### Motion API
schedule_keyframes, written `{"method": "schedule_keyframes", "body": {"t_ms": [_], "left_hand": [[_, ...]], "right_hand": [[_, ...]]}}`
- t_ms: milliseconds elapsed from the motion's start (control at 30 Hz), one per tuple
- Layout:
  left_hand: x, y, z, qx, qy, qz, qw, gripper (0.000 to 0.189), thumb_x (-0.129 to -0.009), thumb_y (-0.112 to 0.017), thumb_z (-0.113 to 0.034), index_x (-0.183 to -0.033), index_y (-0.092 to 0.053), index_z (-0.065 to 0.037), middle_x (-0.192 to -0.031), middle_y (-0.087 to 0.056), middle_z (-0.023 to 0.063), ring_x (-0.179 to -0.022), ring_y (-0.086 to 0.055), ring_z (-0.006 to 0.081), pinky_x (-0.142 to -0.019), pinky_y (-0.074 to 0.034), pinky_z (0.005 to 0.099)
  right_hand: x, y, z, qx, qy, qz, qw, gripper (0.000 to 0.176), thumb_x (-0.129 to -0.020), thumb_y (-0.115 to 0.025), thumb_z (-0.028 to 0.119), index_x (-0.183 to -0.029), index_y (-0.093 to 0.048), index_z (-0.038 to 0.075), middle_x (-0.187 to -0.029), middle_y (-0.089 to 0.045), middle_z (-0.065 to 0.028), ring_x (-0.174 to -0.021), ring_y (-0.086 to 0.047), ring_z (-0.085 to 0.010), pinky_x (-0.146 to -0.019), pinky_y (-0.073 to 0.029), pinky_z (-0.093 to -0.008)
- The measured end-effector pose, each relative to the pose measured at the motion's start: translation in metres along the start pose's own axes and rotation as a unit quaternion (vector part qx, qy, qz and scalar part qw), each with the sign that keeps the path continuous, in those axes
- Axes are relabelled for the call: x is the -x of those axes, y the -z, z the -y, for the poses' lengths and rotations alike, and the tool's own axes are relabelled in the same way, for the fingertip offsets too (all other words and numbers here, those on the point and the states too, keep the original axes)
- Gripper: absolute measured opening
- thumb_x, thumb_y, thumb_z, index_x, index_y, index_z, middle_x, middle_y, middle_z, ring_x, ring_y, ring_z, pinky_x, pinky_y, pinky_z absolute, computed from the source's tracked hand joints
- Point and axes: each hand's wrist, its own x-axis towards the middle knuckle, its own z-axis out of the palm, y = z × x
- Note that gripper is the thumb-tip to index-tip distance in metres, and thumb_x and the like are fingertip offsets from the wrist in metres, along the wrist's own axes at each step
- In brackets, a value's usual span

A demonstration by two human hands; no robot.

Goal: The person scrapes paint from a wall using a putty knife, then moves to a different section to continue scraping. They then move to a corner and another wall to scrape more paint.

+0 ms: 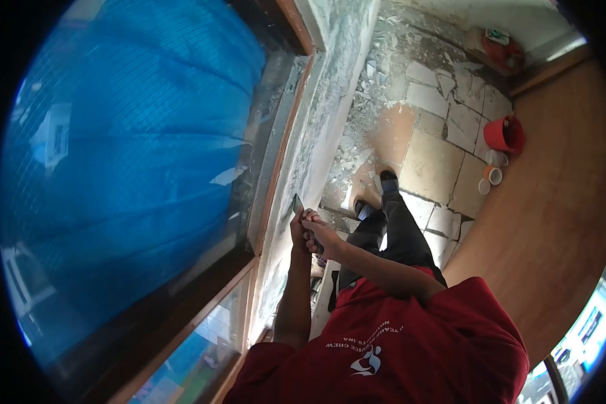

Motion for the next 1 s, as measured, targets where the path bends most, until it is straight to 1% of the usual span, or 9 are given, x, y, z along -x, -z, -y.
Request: {"method": "schedule_keyframes", "body": {"t_ms": [67, 167, 400, 533, 633, 833, 933, 967, 1000], "left_hand": [[-0.008, 0.006, -0.005, -0.005, 0.023, 0.005, 1.0, 0.038, -0.095, -0.048, -0.034, -0.065, -0.039, -0.012, -0.059, -0.04, 0.0014, -0.059, -0.044, 0.0146, -0.063, -0.042, 0.0262], [-0.012, -0.005, 0.001, -0.041, 0.015, -0.014, 0.999, 0.039, -0.095, -0.047, -0.034, -0.064, -0.038, -0.013, -0.056, -0.038, -0.0012, -0.056, -0.042, 0.0124, -0.058, -0.041, 0.0246], [-0.031, -0.01, 0.008, -0.119, -0.06, -0.113, 0.985, 0.037, -0.094, -0.052, -0.03, -0.063, -0.038, -0.014, -0.056, -0.039, -0.002, -0.057, -0.044, 0.0104, -0.059, -0.042, 0.0238], [-0.048, 0.008, -0.002, -0.101, -0.009, -0.075, 0.992, 0.039, -0.093, -0.052, -0.027, -0.059, -0.037, -0.015, -0.055, -0.04, -0.0021, -0.056, -0.046, 0.0099, -0.056, -0.043, 0.0229], [-0.054, 0.003, 0.006, -0.119, -0.05, -0.137, 0.982, 0.04, -0.093, -0.053, -0.024, -0.057, -0.037, -0.015, -0.053, -0.037, -0.0031, -0.05, -0.038, 0.0078, -0.055, -0.041, 0.0207], [-0.064, 0.014, 0.007, -0.077, -0.062, -0.102, 0.99, 0.04, -0.092, -0.054, -0.021, -0.057, -0.035, -0.015, -0.054, -0.037, -0.0031, -0.049, -0.037, 0.0061, -0.053, -0.039, 0.0209], [-0.072, 0.022, -0.004, -0.033, -0.006, -0.049, 0.998, 0.039, -0.092, -0.053, -0.023, -0.058, -0.036, -0.015, -0.056, -0.036, -0.0036, -0.05, -0.036, 0.0065, -0.053, -0.038, 0.0206], [-0.074, 0.023, -0.005, -0.083, -0.026, -0.07, 0.994, 0.033, -0.092, -0.052, -0.02, -0.062, -0.039, -0.013, -0.059, -0.037, -0.0023, -0.055, -0.039, 0.0084, -0.058, -0.039, 0.021], [-0.079, 0.02, -0.009, -0.1, -0.018, -0.067, 0.993, 0.032, -0.092, -0.05, -0.024, -0.064, -0.041, -0.012, -0.056, -0.037, -0.002, -0.051, -0.037, 0.0085, -0.052, -0.037, 0.0217]], "right_hand": [[-0.002, 0.002, 0.001, 0.03, 0.019, 0.008, 0.999, 0.012, -0.088, -0.058, 0.026, -0.088, -0.049, 0.018, -0.069, -0.048, -0.0019, -0.044, -0.043, -0.009, -0.035, -0.033, -0.0232], [-0.015, 0.01, 0.003, 0.034, 0.025, -0.017, 0.999, 0.016, -0.085, -0.059, 0.023, -0.085, -0.054, 0.009, -0.064, -0.05, -0.0053, -0.04, -0.046, -0.0129, -0.032, -0.037, -0.0275], [-0.037, 0.022, 0.014, 0.04, 0.01, -0.034, 0.999, 0.019, -0.085, -0.06, 0.023, -0.073, -0.053, 0.009, -0.06, -0.049, -0.0029, -0.037, -0.043, -0.0108, -0.031, -0.036, -0.0252], [-0.047, 0.028, 0.019, 0.024, 0.015, -0.015, 0.999, 0.018, -0.084, -0.061, 0.022, -0.074, -0.052, 0.009, -0.057, -0.047, -0.0019, -0.035, -0.042, -0.0102, -0.031, -0.035, -0.0249], [-0.061, 0.038, 0.02, 0.065, 0.016, -0.015, 0.998, 0.017, -0.084, -0.061, 0.022, -0.076, -0.052, 0.009, -0.055, -0.047, -0.002, -0.035, -0.042, -0.0102, -0.031, -0.035, -0.025], [-0.066, 0.047, 0.028, 0.11, 0.017, -0.005, 0.994, 0.017, -0.083, -0.061, 0.021, -0.076, -0.053, 0.008, -0.055, -0.048, -0.0024, -0.037, -0.044, -0.0101, -0.03, -0.035, -0.0251], [-0.075, 0.041, 0.027, 0.088, 0.008, -0.015, 0.996, 0.012, -0.085, -0.059, 0.02, -0.083, -0.052, 0.011, -0.062, -0.048, -0.002, -0.04, -0.043, -0.0095, -0.031, -0.032, -0.0242], [-0.08, 0.037, 0.028, 0.055, 0.007, -0.026, 0.998, 0.012, -0.084, -0.059, 0.019, -0.079, -0.052, 0.01, -0.059, -0.048, -0.0023, -0.039, -0.043, -0.0102, -0.031, -0.033, -0.0249], [-0.087, 0.031, 0.034, 0.023, 0.008, -0.036, 0.999, 0.014, -0.084, -0.058, 0.018, -0.075, -0.052, 0.009, -0.057, -0.048, -0.0027, -0.037, -0.043, -0.011, -0.03, -0.034, -0.0255]]}}
